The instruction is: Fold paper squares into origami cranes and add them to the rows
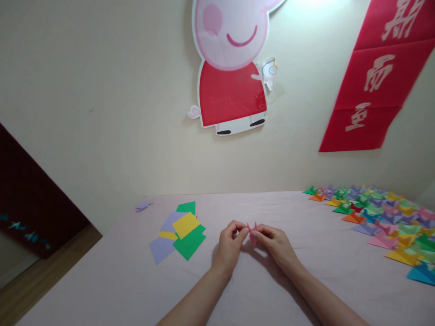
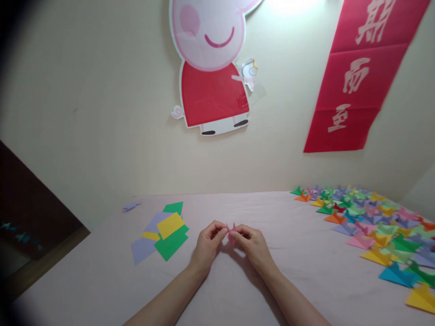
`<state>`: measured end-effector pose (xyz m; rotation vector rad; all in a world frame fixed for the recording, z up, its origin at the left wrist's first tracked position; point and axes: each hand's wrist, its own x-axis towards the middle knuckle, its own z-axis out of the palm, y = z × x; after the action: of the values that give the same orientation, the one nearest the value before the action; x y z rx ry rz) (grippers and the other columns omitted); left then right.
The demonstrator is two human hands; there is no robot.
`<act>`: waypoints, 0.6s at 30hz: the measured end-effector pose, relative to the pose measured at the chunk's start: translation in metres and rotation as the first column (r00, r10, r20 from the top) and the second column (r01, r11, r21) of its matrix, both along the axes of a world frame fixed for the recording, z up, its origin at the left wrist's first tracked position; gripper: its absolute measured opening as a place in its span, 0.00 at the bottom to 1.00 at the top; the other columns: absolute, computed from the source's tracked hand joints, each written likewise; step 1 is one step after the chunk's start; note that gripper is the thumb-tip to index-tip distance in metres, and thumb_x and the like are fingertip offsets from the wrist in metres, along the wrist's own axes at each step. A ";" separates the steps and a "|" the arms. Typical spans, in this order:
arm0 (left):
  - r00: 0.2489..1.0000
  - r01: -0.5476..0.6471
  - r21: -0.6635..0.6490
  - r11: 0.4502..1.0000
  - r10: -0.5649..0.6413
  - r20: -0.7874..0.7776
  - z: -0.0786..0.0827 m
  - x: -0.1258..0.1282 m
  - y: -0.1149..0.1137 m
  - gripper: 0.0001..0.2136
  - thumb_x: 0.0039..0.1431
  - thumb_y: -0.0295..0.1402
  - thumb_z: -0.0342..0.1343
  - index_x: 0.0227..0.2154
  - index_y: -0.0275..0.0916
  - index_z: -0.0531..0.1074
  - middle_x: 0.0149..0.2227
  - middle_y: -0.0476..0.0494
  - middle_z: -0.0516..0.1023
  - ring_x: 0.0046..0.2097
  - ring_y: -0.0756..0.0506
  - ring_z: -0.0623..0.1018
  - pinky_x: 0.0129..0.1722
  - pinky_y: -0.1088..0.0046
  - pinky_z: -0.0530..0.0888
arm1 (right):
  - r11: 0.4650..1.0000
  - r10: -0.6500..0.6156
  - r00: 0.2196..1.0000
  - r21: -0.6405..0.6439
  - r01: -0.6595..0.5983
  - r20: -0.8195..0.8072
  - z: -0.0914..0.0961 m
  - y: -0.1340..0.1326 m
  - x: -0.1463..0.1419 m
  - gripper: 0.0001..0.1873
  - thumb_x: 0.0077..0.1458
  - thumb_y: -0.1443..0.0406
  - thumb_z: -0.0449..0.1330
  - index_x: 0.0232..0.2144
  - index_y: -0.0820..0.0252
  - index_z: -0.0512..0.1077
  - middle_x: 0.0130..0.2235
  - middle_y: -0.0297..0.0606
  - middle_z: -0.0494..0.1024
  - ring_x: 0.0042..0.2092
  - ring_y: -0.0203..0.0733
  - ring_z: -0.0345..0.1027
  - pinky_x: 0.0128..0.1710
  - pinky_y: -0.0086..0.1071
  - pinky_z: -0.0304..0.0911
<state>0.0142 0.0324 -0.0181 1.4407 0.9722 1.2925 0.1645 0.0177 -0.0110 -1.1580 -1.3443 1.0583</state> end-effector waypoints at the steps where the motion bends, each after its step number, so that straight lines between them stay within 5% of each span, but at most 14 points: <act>1: 1.000 -0.005 -0.003 1.000 0.005 0.007 0.000 0.001 -0.001 0.09 0.55 0.39 0.58 0.28 0.38 0.72 0.29 0.49 0.72 0.34 0.47 0.69 0.36 0.73 0.66 | 1.000 -0.003 1.000 0.000 0.003 -0.003 -0.001 0.000 0.000 0.21 0.47 0.49 0.64 0.19 0.61 0.73 0.23 0.33 0.73 0.28 0.37 0.62 0.30 0.30 0.58; 9: 0.999 -0.040 0.003 0.999 0.040 0.013 -0.001 0.004 -0.003 0.09 0.55 0.39 0.58 0.28 0.38 0.72 0.29 0.48 0.73 0.35 0.46 0.70 0.36 0.73 0.67 | 1.000 -0.020 0.999 -0.004 0.020 -0.026 -0.005 0.001 -0.002 0.24 0.47 0.46 0.64 0.20 0.60 0.72 0.22 0.32 0.70 0.28 0.37 0.61 0.29 0.31 0.57; 18: 0.984 -0.011 -0.005 1.000 0.010 -0.176 0.006 0.006 -0.011 0.12 0.59 0.42 0.54 0.26 0.39 0.69 0.26 0.51 0.70 0.30 0.48 0.67 0.32 0.73 0.64 | 0.995 -0.065 0.992 0.084 0.056 0.111 -0.001 -0.001 -0.001 0.23 0.53 0.47 0.57 0.19 0.57 0.63 0.21 0.27 0.62 0.25 0.34 0.54 0.25 0.28 0.52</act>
<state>0.0198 0.0215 -0.0117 1.5678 1.0999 1.1834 0.1635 0.0163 -0.0124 -1.2059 -1.4190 0.8976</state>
